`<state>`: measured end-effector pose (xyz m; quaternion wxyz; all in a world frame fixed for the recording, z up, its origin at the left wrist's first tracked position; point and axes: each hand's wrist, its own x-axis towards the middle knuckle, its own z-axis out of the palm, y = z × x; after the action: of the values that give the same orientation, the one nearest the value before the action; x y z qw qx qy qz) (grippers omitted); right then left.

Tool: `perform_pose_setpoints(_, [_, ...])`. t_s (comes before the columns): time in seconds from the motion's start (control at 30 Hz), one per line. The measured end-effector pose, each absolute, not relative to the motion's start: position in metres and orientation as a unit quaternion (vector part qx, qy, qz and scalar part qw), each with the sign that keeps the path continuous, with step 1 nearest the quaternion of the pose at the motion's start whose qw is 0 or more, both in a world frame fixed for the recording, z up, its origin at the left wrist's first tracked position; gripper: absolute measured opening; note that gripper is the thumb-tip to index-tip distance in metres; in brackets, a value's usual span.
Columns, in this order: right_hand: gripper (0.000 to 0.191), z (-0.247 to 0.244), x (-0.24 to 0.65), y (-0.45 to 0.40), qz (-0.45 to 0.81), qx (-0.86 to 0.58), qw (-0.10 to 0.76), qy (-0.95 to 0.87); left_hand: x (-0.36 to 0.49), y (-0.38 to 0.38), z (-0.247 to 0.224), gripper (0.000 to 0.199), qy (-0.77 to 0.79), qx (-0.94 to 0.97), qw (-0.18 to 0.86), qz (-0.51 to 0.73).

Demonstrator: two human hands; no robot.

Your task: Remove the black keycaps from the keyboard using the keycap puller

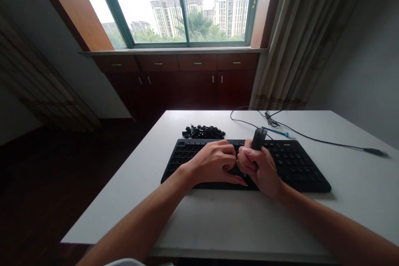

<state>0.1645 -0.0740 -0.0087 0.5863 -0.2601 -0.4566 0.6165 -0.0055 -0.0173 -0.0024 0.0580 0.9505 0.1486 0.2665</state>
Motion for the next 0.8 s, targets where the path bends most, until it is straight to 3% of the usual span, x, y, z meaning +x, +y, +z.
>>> perform_pose_setpoints(0.23, [0.04,-0.009,0.167,-0.078,0.546,-0.304,0.564,-0.539,0.007,-0.039,0.002,0.088,0.276,0.898,0.188,0.286])
perform_pose_setpoints(0.27, [0.042,-0.008,0.167,-0.08,0.537,-0.313,0.555,-0.553,0.01,-0.043,0.0,0.087,0.277,0.894,0.207,0.284])
perform_pose_setpoints(0.4, [0.048,-0.003,0.166,-0.084,0.514,-0.365,0.544,-0.554,0.022,-0.053,-0.009,0.052,0.257,0.894,0.253,0.266])
perform_pose_setpoints(0.5, [0.052,-0.002,0.168,-0.084,0.518,-0.372,0.53,-0.558,0.026,-0.057,-0.014,0.047,0.264,0.891,0.247,0.275])
perform_pose_setpoints(0.7, [0.057,-0.005,0.17,-0.083,0.484,-0.414,0.545,-0.545,0.027,-0.059,-0.021,0.094,0.252,0.912,0.171,0.275])
perform_pose_setpoints(0.8, [0.059,-0.003,0.167,-0.083,0.501,-0.438,0.542,-0.513,0.028,-0.059,-0.024,0.098,0.246,0.915,0.15,0.282])
